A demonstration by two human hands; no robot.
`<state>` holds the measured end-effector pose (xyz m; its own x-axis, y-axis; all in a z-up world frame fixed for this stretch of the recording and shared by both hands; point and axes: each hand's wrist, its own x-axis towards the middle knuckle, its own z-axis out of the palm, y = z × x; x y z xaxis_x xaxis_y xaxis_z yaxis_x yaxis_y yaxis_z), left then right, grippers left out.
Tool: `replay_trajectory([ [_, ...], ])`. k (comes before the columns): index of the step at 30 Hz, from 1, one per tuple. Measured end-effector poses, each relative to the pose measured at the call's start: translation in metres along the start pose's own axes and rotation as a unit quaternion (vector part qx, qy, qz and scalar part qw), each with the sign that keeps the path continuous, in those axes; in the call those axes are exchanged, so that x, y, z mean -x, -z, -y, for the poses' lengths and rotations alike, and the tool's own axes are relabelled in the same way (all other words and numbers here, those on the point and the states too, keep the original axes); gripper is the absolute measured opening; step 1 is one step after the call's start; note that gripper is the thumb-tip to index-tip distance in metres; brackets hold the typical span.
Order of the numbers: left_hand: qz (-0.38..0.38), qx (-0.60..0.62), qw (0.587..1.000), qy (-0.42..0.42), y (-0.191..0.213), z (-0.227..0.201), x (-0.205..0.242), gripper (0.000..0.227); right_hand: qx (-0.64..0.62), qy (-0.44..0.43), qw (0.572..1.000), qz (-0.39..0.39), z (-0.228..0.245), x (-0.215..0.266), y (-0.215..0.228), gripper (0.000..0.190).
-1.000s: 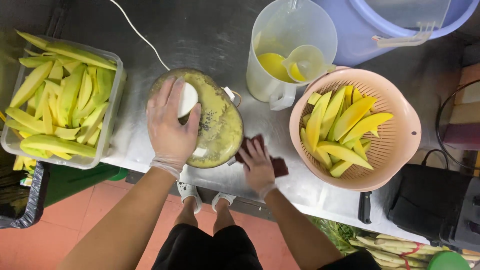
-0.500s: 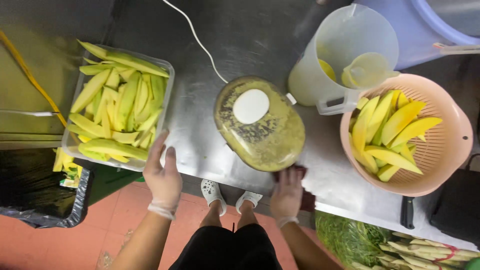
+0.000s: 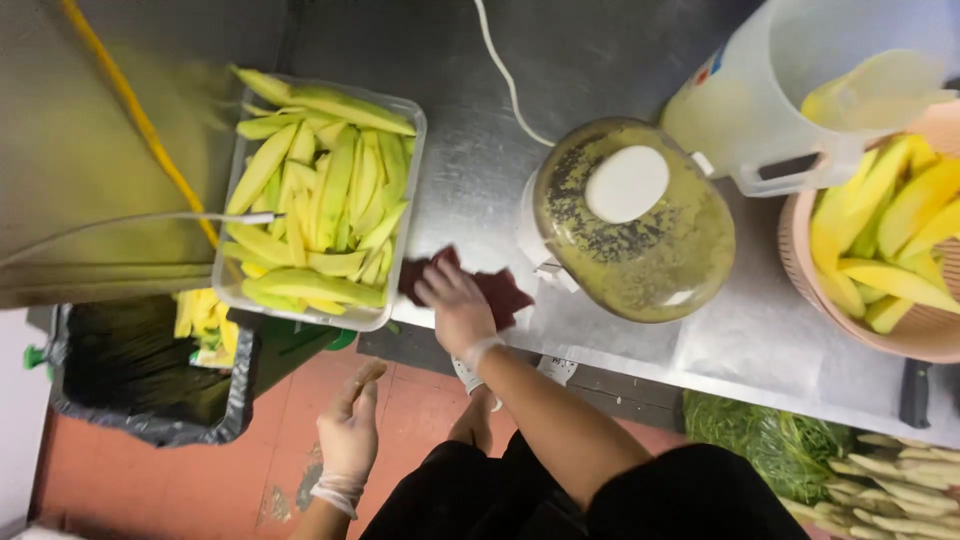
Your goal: Juicing or blending mango slices using an electric juicer and a wooden plunger.
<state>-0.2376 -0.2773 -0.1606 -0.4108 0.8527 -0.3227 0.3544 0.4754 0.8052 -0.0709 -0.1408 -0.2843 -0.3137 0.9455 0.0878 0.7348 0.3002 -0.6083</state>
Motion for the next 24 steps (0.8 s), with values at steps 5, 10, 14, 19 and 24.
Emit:
replay_trajectory([
  [5, 0.048, -0.013, 0.999, 0.011, -0.010, -0.001, -0.016, 0.028, 0.089, 0.101, 0.980, 0.150, -0.094, 0.136, 0.111, 0.041],
  [10, 0.076, -0.054, 0.995, -0.046, -0.041, 0.003, -0.039, 0.024, -0.370, -0.512, 0.768, -0.105, -0.234, 0.231, 0.230, 0.061],
  [14, 0.119, -0.058, 0.988, -0.078, -0.074, -0.028, -0.039, 0.025, 0.088, -0.547, 0.798, -0.238, -0.374, 0.264, 0.244, 0.038],
  [19, 0.125, 0.005, 0.974, -0.189, -0.112, -0.126, -0.033, 0.024, 0.135, -0.356, 0.889, -0.254, -0.308, 0.168, 0.242, 0.031],
  [24, 0.044, -0.002, 0.900, -0.433, -0.153, -0.244, -0.047, 0.036, -0.274, -0.146, 0.947, -0.087, -0.207, 0.125, 0.199, 0.033],
])
